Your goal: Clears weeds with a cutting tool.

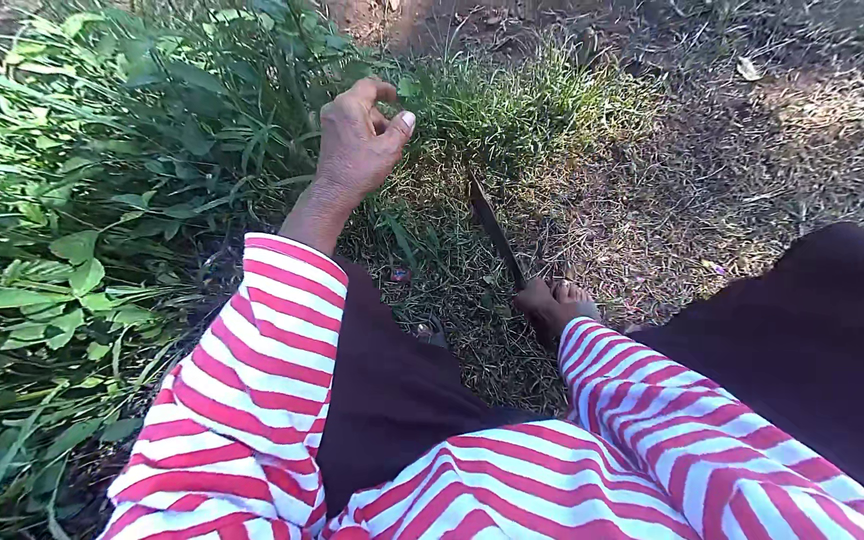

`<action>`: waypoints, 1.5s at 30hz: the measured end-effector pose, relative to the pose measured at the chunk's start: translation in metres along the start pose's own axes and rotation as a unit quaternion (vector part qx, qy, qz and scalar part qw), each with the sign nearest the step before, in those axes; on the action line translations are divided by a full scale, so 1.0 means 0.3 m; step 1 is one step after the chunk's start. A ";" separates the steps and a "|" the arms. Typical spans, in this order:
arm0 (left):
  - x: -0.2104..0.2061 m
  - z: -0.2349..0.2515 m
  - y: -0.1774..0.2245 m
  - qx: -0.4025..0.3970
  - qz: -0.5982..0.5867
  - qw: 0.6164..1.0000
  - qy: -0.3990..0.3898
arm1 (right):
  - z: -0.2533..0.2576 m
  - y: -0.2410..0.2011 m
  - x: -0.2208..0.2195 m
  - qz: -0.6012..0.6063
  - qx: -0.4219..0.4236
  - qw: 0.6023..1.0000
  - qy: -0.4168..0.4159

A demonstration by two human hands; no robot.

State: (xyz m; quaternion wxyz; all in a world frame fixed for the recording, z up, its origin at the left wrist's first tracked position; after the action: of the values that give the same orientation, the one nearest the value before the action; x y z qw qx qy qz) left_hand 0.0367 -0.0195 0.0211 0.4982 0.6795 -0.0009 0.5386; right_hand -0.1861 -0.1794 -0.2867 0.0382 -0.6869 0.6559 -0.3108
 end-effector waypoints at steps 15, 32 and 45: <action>0.015 -0.019 0.004 0.004 0.006 1.000 -0.001 | -0.202 -0.209 0.385 0.440 0.193 0.847 0.227; -0.003 0.025 0.032 -0.001 0.010 1.000 0.009 | -0.109 0.132 0.108 -0.112 0.035 0.992 0.051; 0.022 0.008 -0.002 0.006 0.009 1.000 0.027 | -0.200 -0.005 -0.118 -0.230 0.025 0.967 -0.110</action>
State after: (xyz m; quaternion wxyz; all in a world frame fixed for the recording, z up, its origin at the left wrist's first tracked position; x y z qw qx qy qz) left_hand 0.0416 -0.0171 0.0258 0.4892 0.6675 0.0095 0.5612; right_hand -0.2116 -0.1251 -0.2511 0.0550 -0.8479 0.4644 -0.2496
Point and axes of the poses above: each hand's wrist, its own z-axis towards the middle knuckle, its own x-axis out of the back of the hand, y = z × x, the point moved 6 cm from there along z, towards the middle knuckle, and after that the axes turned 6 degrees about -y, right-handed, at the moved point
